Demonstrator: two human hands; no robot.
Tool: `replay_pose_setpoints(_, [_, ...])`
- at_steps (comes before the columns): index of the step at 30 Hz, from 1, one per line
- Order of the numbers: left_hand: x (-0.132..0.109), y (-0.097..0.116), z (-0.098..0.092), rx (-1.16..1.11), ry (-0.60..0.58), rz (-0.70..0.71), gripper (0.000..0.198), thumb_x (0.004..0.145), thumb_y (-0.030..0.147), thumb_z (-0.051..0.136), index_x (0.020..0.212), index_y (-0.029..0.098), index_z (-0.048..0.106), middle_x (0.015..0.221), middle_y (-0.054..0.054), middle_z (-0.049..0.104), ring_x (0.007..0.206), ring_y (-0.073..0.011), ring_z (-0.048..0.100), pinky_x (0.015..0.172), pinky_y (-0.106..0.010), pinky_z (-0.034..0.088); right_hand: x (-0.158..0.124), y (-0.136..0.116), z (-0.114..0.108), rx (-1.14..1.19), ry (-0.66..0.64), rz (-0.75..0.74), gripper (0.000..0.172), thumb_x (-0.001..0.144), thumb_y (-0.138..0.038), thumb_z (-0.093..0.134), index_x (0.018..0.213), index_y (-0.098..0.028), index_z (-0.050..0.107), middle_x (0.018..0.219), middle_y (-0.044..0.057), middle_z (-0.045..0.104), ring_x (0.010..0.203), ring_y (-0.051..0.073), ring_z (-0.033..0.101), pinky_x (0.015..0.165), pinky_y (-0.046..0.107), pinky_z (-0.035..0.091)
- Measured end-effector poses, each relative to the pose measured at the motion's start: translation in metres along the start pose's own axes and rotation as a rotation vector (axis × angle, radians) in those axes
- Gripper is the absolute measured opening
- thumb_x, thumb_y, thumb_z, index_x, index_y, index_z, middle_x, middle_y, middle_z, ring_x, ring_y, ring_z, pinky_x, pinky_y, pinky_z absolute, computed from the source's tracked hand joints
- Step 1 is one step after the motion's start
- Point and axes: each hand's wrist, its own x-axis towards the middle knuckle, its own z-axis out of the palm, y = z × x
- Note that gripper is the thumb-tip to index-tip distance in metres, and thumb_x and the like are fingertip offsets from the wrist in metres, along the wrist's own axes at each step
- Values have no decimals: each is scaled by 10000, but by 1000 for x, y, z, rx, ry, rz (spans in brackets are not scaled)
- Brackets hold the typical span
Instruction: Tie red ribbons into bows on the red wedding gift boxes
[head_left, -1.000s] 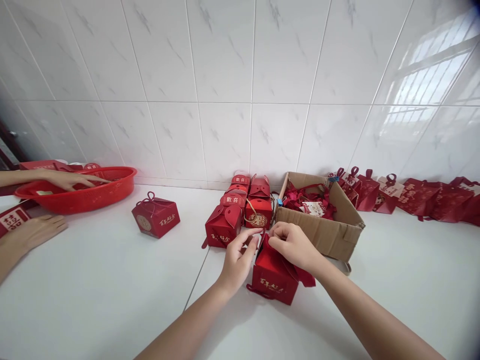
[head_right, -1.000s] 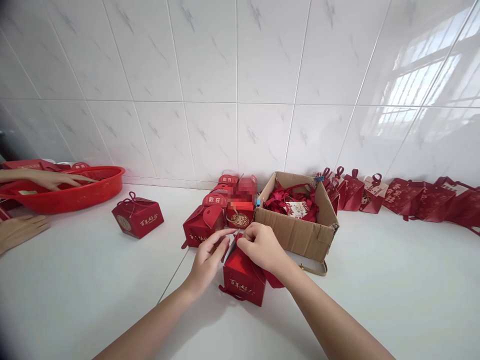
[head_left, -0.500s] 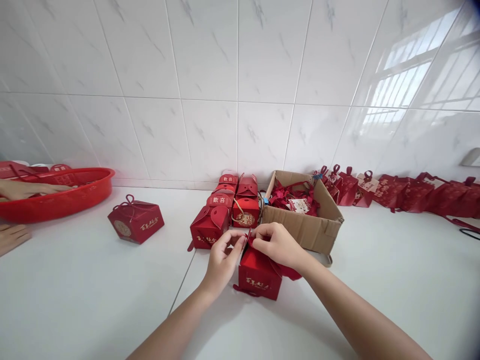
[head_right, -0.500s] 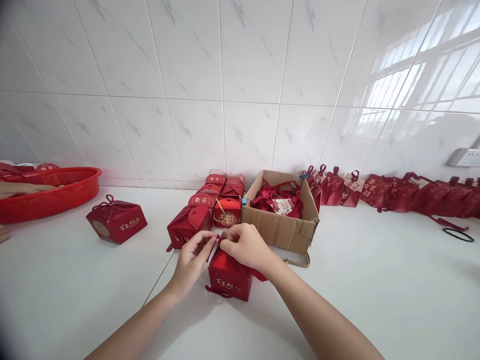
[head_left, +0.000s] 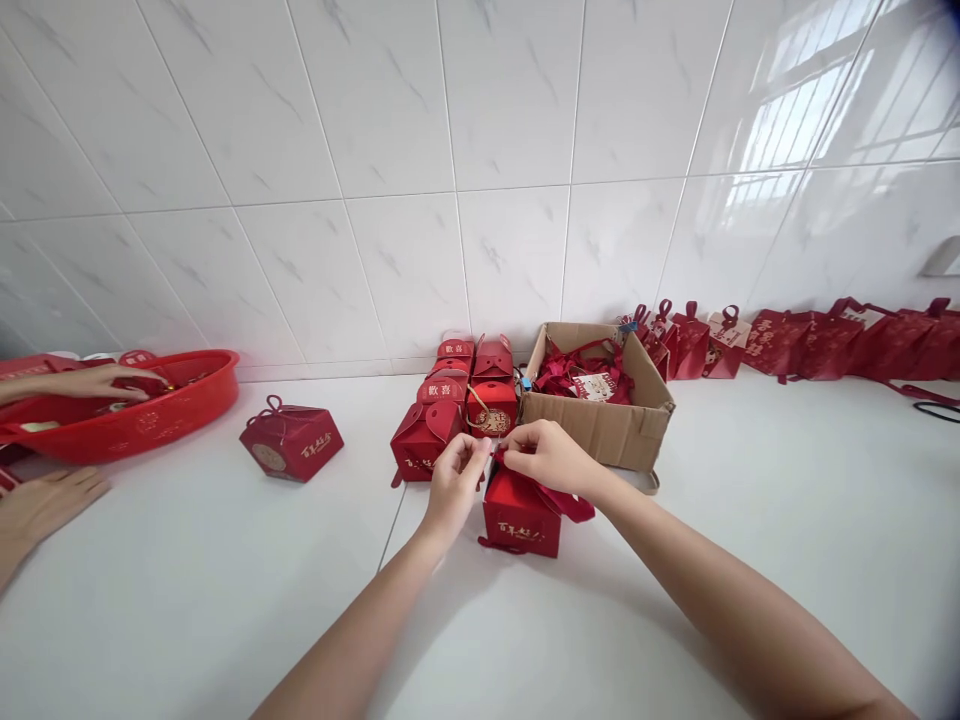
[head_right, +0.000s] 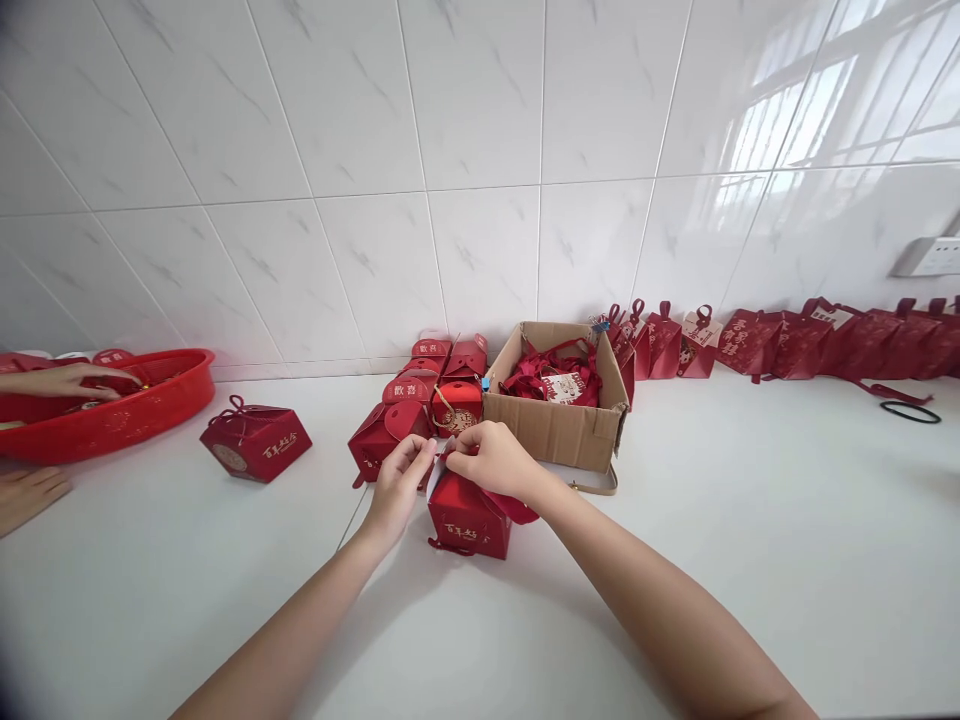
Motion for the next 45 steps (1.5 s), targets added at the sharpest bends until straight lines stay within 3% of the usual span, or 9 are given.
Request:
replay_pose_setpoints(3, [11, 8, -4, 57, -145, -59, 414, 808, 514, 520, 600, 188, 374, 539, 57, 340, 493, -83, 337, 457, -200, 268, 0, -1, -1, -5, 12, 6, 224, 713, -232, 479, 520, -180, 379, 544, -50, 382, 546, 82, 318, 537, 236, 271])
replay_pose_setpoints(7, [29, 27, -16, 191, -390, -160, 296, 764, 414, 580, 613, 171, 506, 537, 25, 468, 489, -105, 412, 444, -210, 264, -1, -3, -3, -7, 4, 9, 215, 731, -251, 474, 535, -177, 425, 558, -43, 422, 547, 86, 350, 535, 237, 280])
replay_pose_setpoints(10, [41, 51, -27, 294, -498, -164, 258, 730, 363, 625, 582, 163, 554, 561, -3, 545, 523, -129, 470, 477, -226, 314, -3, -5, -5, 1, -11, -7, 187, 735, -234, 470, 558, -176, 457, 589, -36, 473, 558, 89, 378, 543, 235, 303])
replay_pose_setpoints(14, [48, 92, -42, 375, -545, -42, 274, 779, 346, 573, 568, 172, 580, 621, -19, 584, 625, -149, 522, 613, -252, 404, -3, -8, -7, 8, -16, -29, 176, 747, -213, 470, 576, -176, 487, 643, -21, 548, 594, 100, 441, 571, 237, 343])
replay_pose_setpoints(17, [49, 111, -52, 418, -451, 43, 286, 811, 373, 533, 600, 182, 561, 645, -15, 573, 650, -157, 532, 659, -262, 429, -2, -7, -7, 5, -19, -34, 170, 751, -201, 475, 587, -175, 512, 720, -1, 613, 654, 117, 502, 622, 245, 383])
replay_pose_setpoints(21, [51, 104, -58, 644, -414, 14, 194, 738, 351, 593, 626, 192, 597, 636, -7, 589, 581, -150, 520, 522, -224, 382, -2, -7, -5, -6, -33, -38, 174, 755, -198, 476, 583, -178, 487, 712, -3, 601, 660, 119, 505, 641, 249, 392])
replay_pose_setpoints(27, [52, 81, -49, 728, -660, -169, 121, 684, 330, 629, 663, 220, 677, 584, -15, 615, 397, -141, 486, 328, -218, 236, -5, -11, -6, -22, -54, 33, 202, 763, -212, 472, 564, -180, 466, 570, -38, 470, 538, 88, 384, 517, 231, 294])
replay_pose_setpoints(33, [48, 77, -39, 646, -652, -198, 169, 680, 379, 653, 614, 223, 660, 577, -25, 621, 398, -157, 518, 302, -215, 212, -5, -11, -9, -21, -59, 52, 231, 784, -242, 462, 562, -183, 442, 577, -37, 443, 548, 90, 359, 526, 235, 296])
replay_pose_setpoints(45, [48, 78, -33, 836, -712, -119, 135, 695, 271, 530, 573, 225, 496, 578, -18, 558, 388, -165, 501, 290, -217, 191, -7, -14, -8, -50, -68, 48, 273, 836, -294, 477, 588, -180, 493, 607, -24, 494, 569, 95, 390, 543, 234, 318])
